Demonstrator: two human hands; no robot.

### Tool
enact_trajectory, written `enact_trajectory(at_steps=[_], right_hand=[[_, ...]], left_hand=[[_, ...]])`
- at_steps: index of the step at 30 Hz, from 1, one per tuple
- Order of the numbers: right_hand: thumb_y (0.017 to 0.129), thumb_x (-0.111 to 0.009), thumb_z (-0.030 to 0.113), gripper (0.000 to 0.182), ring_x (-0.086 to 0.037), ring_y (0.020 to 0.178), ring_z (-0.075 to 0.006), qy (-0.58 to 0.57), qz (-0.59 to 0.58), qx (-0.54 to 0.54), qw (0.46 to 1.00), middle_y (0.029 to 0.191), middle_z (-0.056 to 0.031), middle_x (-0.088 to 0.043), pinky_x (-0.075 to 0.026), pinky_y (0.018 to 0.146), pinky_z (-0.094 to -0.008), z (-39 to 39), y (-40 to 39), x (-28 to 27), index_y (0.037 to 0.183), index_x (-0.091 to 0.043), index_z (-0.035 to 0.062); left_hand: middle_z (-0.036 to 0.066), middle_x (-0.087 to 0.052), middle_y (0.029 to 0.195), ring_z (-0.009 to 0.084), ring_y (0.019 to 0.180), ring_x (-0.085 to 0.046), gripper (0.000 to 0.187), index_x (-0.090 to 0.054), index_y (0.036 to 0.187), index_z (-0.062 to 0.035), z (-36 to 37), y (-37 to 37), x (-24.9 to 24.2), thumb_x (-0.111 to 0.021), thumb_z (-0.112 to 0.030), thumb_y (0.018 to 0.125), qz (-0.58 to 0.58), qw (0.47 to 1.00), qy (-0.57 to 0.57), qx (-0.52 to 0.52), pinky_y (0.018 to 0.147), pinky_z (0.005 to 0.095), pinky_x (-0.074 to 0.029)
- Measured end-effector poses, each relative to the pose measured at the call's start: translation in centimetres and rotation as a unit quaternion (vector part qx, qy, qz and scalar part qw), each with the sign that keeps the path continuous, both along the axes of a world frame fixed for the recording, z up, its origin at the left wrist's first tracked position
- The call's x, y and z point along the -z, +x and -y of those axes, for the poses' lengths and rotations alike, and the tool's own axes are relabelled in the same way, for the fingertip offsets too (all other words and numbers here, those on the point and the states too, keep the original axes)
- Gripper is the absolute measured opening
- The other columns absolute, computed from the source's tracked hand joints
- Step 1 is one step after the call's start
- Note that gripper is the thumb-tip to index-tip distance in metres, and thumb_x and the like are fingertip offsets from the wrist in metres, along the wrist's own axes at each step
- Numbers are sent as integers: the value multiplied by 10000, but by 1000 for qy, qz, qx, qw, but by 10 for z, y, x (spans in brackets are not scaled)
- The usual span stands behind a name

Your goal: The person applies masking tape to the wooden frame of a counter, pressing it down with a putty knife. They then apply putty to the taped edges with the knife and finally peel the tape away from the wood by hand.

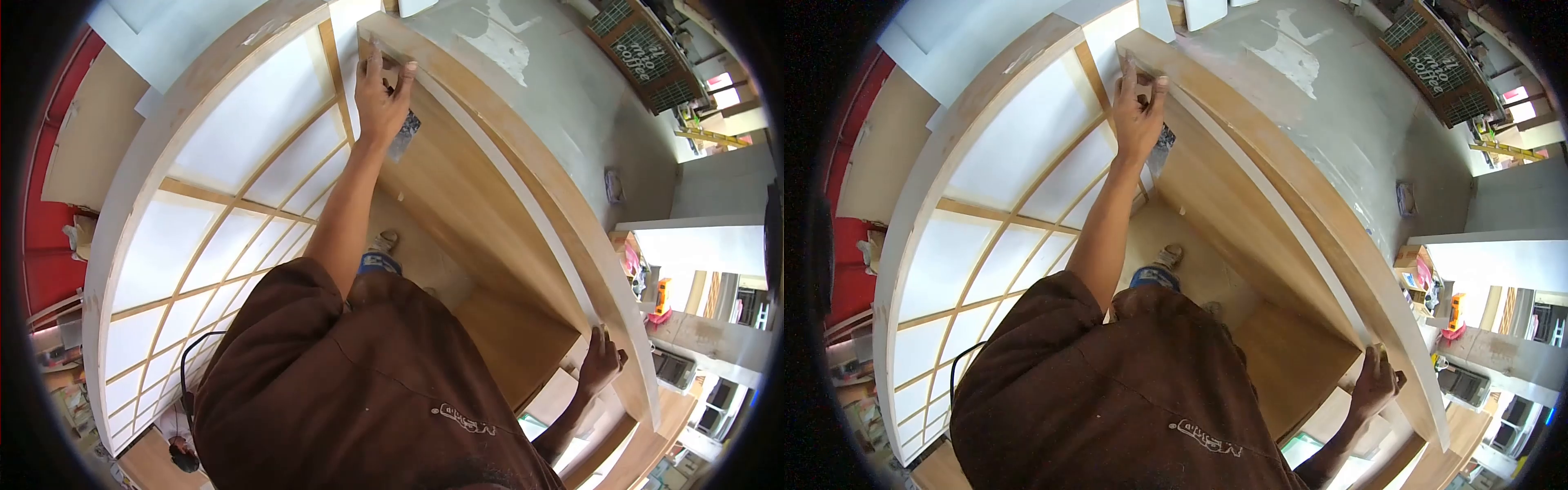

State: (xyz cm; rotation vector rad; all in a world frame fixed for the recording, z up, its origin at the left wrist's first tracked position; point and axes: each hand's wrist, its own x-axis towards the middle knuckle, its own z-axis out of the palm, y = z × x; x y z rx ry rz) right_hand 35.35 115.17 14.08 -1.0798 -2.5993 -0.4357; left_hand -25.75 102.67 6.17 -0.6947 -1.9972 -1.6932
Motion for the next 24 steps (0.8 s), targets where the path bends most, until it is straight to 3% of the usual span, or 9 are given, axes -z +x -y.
enact_trajectory(at_steps=[2, 5, 8, 10, 11, 12, 15, 21, 24], right_hand=[[970, -755, 166, 125, -632, 619, -199, -33, -8, 27, 999, 840, -50, -761, -467, 775, -389, 6, -2, 0, 1067, -835, 174], [951, -798, 171, 62, -553, 577, -240, -24, -68, -3, 997, 638, -82, -620, -451, 696, -453, 5, -7, 7, 947, -846, 132], [959, -798, 198, 82, -554, 580, -245, 106, 30, -38, 993, 638, -88, -623, -464, 684, -452, -7, 1, 4, 945, -843, 131], [995, -731, 182, 171, -629, 629, -211, 76, 84, 41, 993, 744, -72, -689, -476, 757, -376, -10, 7, -4, 1125, -838, 213], [981, -773, 244, 130, -584, 611, -250, 9, -12, 76, 997, 672, -97, -636, -468, 688, -410, -4, -8, -16, 943, -822, 130], [981, -773, 244, 130, -584, 611, -250, 7, -10, 81, 997, 672, -97, -636, -468, 688, -410, -4, -12, -18, 943, -822, 130], [910, -870, 396, 571, -444, 560, -252, -72, -148, 215, 963, 523, -151, -476, -394, 569, -488, -5, -22, -23, 619, -614, -23], [929, -856, 406, 613, -369, 520, -168, -115, -158, 229, 954, 497, -136, -456, -353, 513, -457, -3, -36, -36, 606, -597, -46], [924, -861, 418, 626, -363, 547, -148, -137, -172, 252, 942, 505, -123, -445, -355, 516, -446, -5, -40, -37, 602, -593, -47]], left_hand=[[113, -620, 1075, 228, 970, -616, 801, -467, 1602, -21, 0, -1, 0, -806, -391, 977, -3, 1000, 5, 12, 757, 362, -522], [109, -616, 1075, 224, 968, -616, 833, -444, 1616, -24, -1, -1, 0, -815, -394, 968, -27, 1000, -3, 4, 740, 356, -516], [105, -609, 1076, 216, 957, -612, 863, -421, 1628, -28, -1, 5, -3, -829, -386, 957, -11, 1000, -3, 11, 726, 348, -513], [90, -606, 1073, 195, 935, -588, 847, -410, 1636, -33, -4, 3, 3, -818, -364, 972, -13, 1000, -4, 16, 702, 325, -499], [75, -602, 1070, 174, 912, -564, 831, -399, 1644, -39, -5, 3, 7, -806, -341, 986, -14, 1000, -4, 16, 678, 301, -485], [75, -602, 1070, 174, 912, -564, 831, -399, 1644, -39, -4, 5, 5, -806, -341, 986, -13, 1000, -6, 21, 678, 301, -485], [100, -598, 1046, 208, 939, -599, 885, -411, 1629, -17, -2, 12, 0, -841, -381, 947, 20, 999, -5, 33, 715, 343, -514], [64, -592, 1062, 159, 941, -552, 824, -384, 1655, -49, -5, 16, 5, -789, -342, 1001, -14, 1000, 1, 23, 672, 292, -469], [97, -604, 987, 226, 935, -594, 889, -417, 1590, 73, -7, 22, 2, -840, -376, 950, -7, 999, 15, 30, 765, 362, -522]])
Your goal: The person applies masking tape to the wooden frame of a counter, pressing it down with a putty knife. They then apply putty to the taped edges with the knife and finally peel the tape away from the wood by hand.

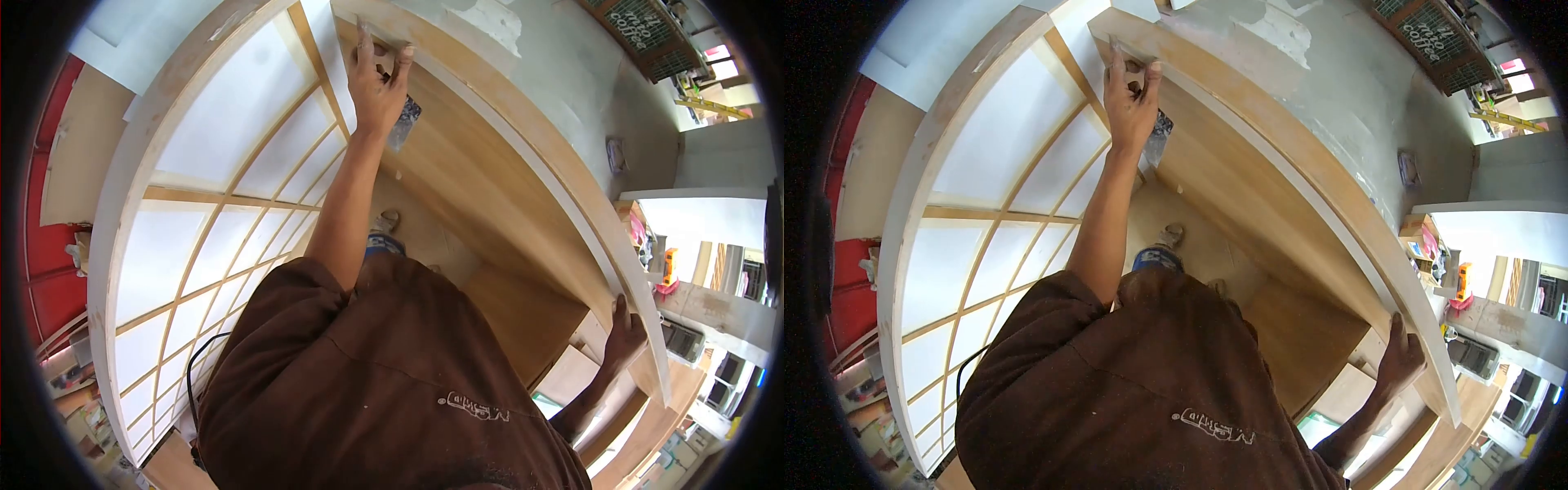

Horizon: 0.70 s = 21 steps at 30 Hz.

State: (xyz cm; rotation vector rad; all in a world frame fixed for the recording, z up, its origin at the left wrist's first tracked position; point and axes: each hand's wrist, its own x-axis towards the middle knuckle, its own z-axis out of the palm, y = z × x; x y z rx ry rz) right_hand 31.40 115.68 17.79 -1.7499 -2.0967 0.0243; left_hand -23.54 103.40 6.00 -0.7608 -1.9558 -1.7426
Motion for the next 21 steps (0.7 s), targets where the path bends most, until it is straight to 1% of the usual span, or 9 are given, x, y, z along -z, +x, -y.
enact_trajectory(at_steps=[4, 6, 8, 10, 12, 14, 15, 17, 21], right_hand=[[919, -863, 430, 642, -375, 546, -147, -3, -14, 9, 1000, 505, -119, -458, -368, 519, -433, -3, -1, 3, 589, -590, -48], [919, -863, 440, 655, -382, 550, -139, 1, -71, -38, 997, 506, -100, -461, -385, 525, -416, -1, -5, 0, 582, -581, -46], [918, -863, 443, 661, -385, 551, -136, -2, -60, -23, 998, 508, -87, -458, -391, 528, -409, -2, -5, 1, 577, -573, -43], [917, -863, 446, 667, -388, 552, -133, -4, -47, -6, 999, 510, -75, -456, -397, 531, -402, -4, -2, 2, 572, -564, -41], [917, -864, 443, 664, -396, 556, -129, -35, -80, 5, 996, 518, -65, -462, -400, 533, -398, -5, 0, 2, 572, -562, -38], [918, -863, 440, 652, -405, 563, -126, -31, -71, -4, 997, 527, -64, -474, -411, 543, -391, -1, -6, -3, 584, -578, -41], [919, -862, 438, 639, -415, 571, -123, -25, -62, -14, 998, 536, -64, -486, -421, 552, -384, 0, -10, -5, 596, -594, -45], [919, -862, 431, 614, -431, 584, -121, -33, -67, -2, 997, 550, -72, -514, -435, 566, -381, 1, -12, -6, 625, -626, -54], [922, -860, 417, 562, -470, 618, -123, -26, -93, -7, 995, 592, -94, -595, -470, 614, -375, -3, -6, 1, 714, -702, -80]], left_hand=[[90, -597, 979, 225, 920, -572, 898, -397, 1615, 40, -4, 7, 5, -851, -346, 942, -17, 1000, 0, 2, 787, 360, -520], [85, -590, 975, 223, 913, -563, 909, -383, 1628, 27, -6, 10, 7, -855, -333, 940, -35, 999, 1, 2, 783, 358, -517], [77, -593, 1072, 158, 922, -563, 842, -348, 1659, -15, -6, 16, 9, -799, -275, 998, -60, 998, -4, 9, 637, 287, -456], [78, -590, 1063, 157, 912, -562, 847, -343, 1660, -12, -7, 24, 7, -802, -268, 995, -49, 999, 1, 16, 625, 284, -454], [80, -586, 1053, 156, 902, -560, 853, -338, 1661, -9, -9, 30, 6, -805, -261, 993, -40, 999, 6, 23, 613, 280, -451], [74, -554, 967, 205, 879, -545, 971, -329, 1660, 1, -11, 34, 8, -884, -273, 912, -8, 1000, 5, 26, 771, 356, -509], [74, -554, 967, 205, 879, -545, 971, -329, 1660, 1, -12, 38, 5, -884, -273, 912, -7, 1000, 6, 28, 771, 356, -509], [74, -573, 1021, 156, 892, -556, 903, -317, 1664, 7, -11, 47, -1, -835, -231, 964, -48, 999, -2, 18, 586, 283, -450], [67, -566, 1008, 159, 894, -555, 906, -321, 1665, -1, -16, 63, 1, -839, -238, 960, -55, 998, 5, 21, 585, 283, -453]])
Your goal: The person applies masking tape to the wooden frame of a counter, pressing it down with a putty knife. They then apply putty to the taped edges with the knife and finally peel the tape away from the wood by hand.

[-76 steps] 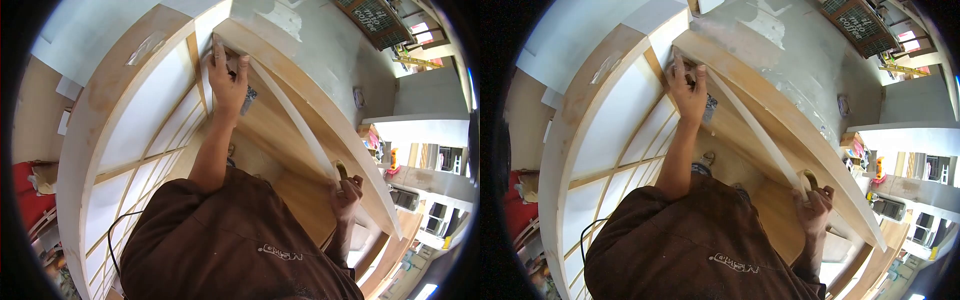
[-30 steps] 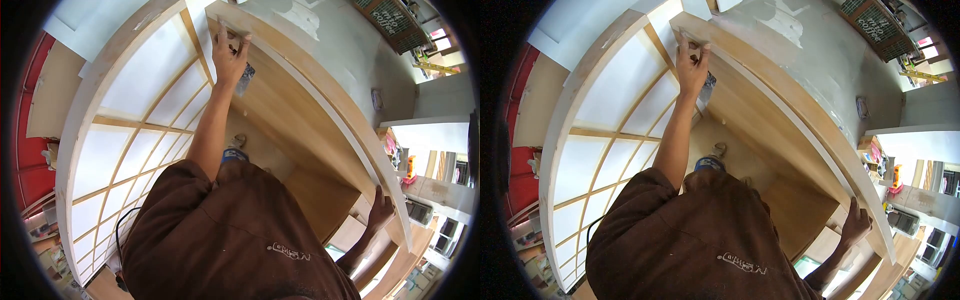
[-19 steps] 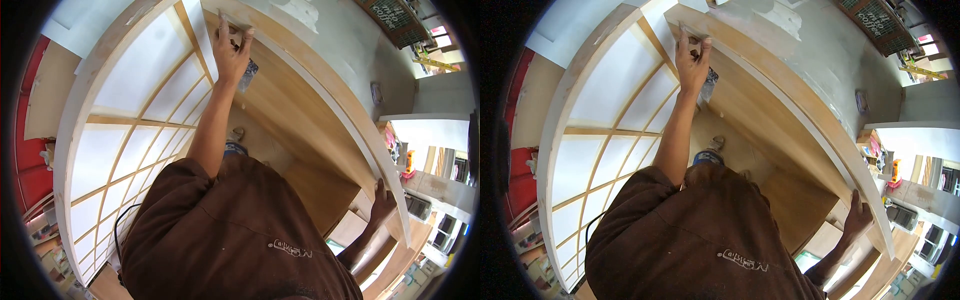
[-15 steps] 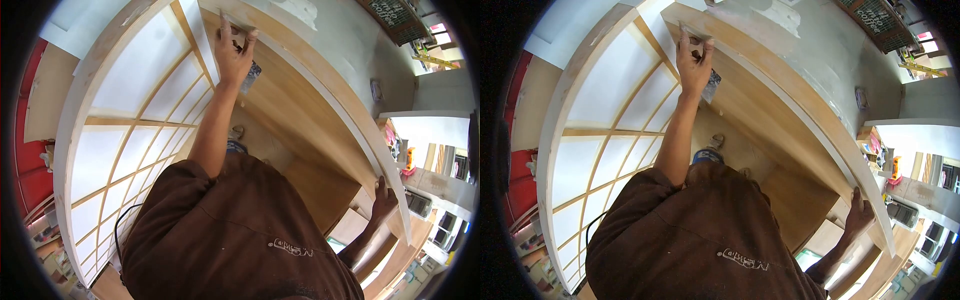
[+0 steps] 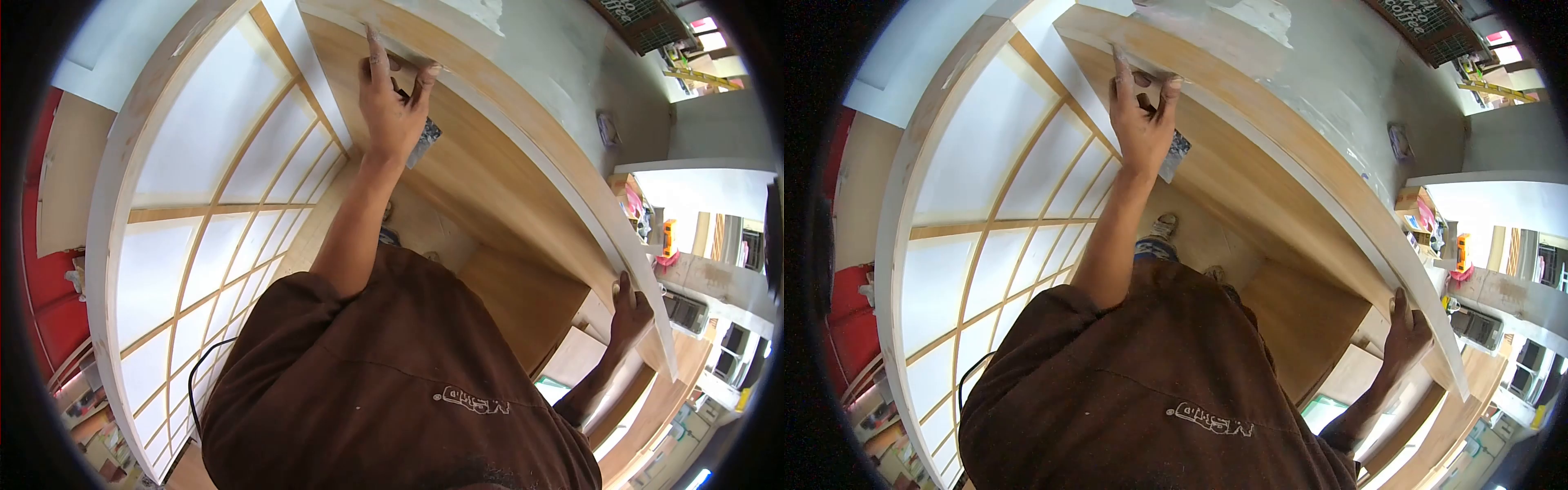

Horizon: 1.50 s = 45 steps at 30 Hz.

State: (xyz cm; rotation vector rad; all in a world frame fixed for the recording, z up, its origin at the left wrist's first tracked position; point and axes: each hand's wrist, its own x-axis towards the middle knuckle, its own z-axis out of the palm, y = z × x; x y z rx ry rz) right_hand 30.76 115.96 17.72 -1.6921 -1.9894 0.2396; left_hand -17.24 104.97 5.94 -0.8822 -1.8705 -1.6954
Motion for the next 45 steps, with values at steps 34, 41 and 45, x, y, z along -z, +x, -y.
enact_trajectory(at_steps=[34, 41, 45], right_hand=[[884, -876, 452, 629, -409, 530, -181, -31, 55, 64, 996, 519, -136, -472, -435, 565, -424, 6, -15, -19, 613, -629, -59], [881, -869, 490, 666, -395, 534, -177, -16, 104, 59, 993, 521, -150, -464, -436, 577, -427, 11, -16, -21, 612, -592, -52], [884, -846, 542, 684, -441, 517, -211, -27, 127, 63, 990, 530, -181, -492, -459, 594, -437, 13, -18, -25, 621, -618, -47]], left_hand=[[13, -561, 750, 115, 681, -495, 1070, -42, 1702, 21, -11, 76, -16, -811, -148, 978, 130, 983, -7, 131, 644, 254, -437], [16, -508, 710, 143, 649, -468, 1245, 54, 1687, 44, -12, 87, -21, -891, -156, 902, 114, 981, -33, 155, 647, 291, -452], [11, -519, 692, 137, 631, -478, 1267, 73, 1684, 43, -10, 93, -25, -897, -168, 897, 127, 977, -44, 165, 636, 287, -450]])
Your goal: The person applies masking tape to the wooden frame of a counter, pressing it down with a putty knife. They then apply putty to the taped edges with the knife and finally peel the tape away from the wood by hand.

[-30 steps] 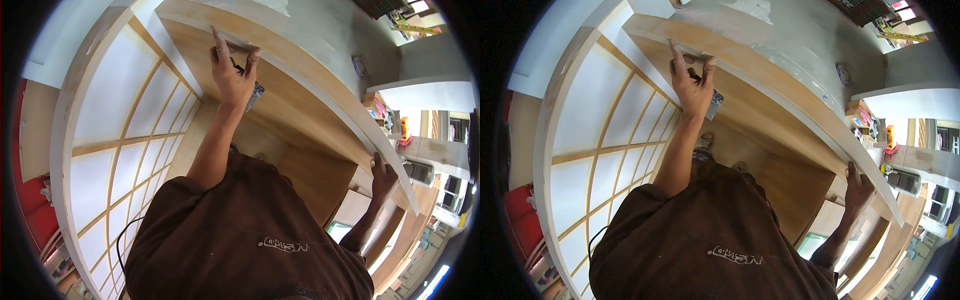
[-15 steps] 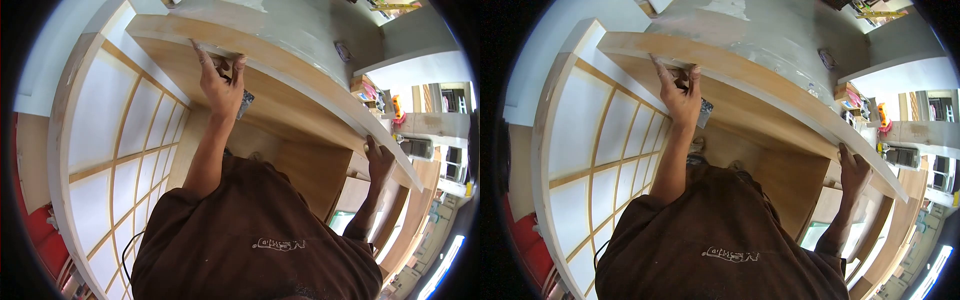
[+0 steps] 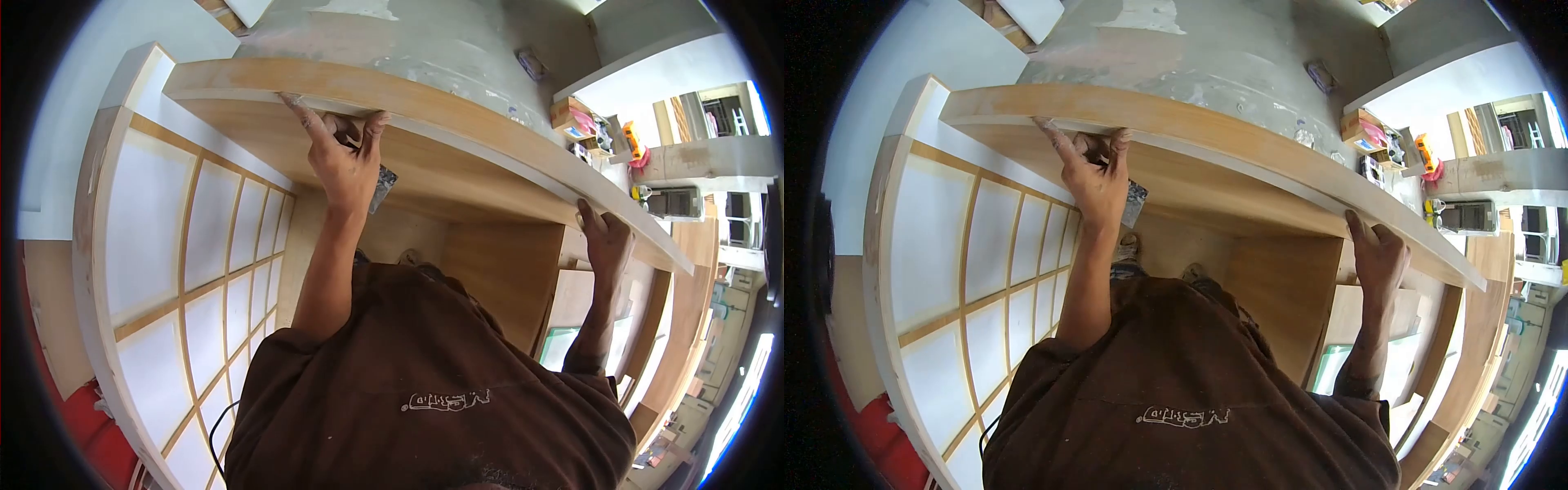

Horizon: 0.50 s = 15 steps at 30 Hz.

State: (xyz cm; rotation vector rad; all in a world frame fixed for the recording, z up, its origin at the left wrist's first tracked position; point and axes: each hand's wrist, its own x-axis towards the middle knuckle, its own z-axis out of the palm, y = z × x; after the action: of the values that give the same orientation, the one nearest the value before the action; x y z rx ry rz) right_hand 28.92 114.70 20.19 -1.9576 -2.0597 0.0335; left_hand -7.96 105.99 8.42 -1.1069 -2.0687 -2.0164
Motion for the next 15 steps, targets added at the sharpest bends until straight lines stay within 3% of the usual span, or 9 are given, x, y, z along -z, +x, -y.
enact_trajectory(at_steps=[4, 10, 15], right_hand=[[887, -823, 585, 700, -478, 508, -248, 11, 9, -10, 1000, 541, -200, -523, -474, 600, -446, -8, 10, 12, 634, -645, -43], [882, -836, 574, 696, -482, 510, -214, 1, -27, -3, 1000, 540, -185, -510, -468, 580, -440, -10, 13, 13, 636, -640, -47], [884, -837, 574, 701, -378, 524, -175, 6, -50, -7, 999, 529, -171, -440, -426, 539, -430, -5, 10, 10, 626, -614, -39]], left_hand=[[8, -547, 678, 129, 611, -498, 1271, 96, 1682, 36, 1, 5, -5, -890, -154, 903, 16, 1000, -17, 5, 607, 275, -444], [6, -556, 672, 125, 602, -506, 1292, 131, 1675, 31, -1, 16, -6, -890, -171, 910, 26, 999, -25, 26, 602, 260, -448], [3, -552, 667, 118, 602, -511, 1325, 161, 1668, 27, -1, 26, -6, -900, -183, 903, 15, 998, -41, 38, 617, 242, -455]])
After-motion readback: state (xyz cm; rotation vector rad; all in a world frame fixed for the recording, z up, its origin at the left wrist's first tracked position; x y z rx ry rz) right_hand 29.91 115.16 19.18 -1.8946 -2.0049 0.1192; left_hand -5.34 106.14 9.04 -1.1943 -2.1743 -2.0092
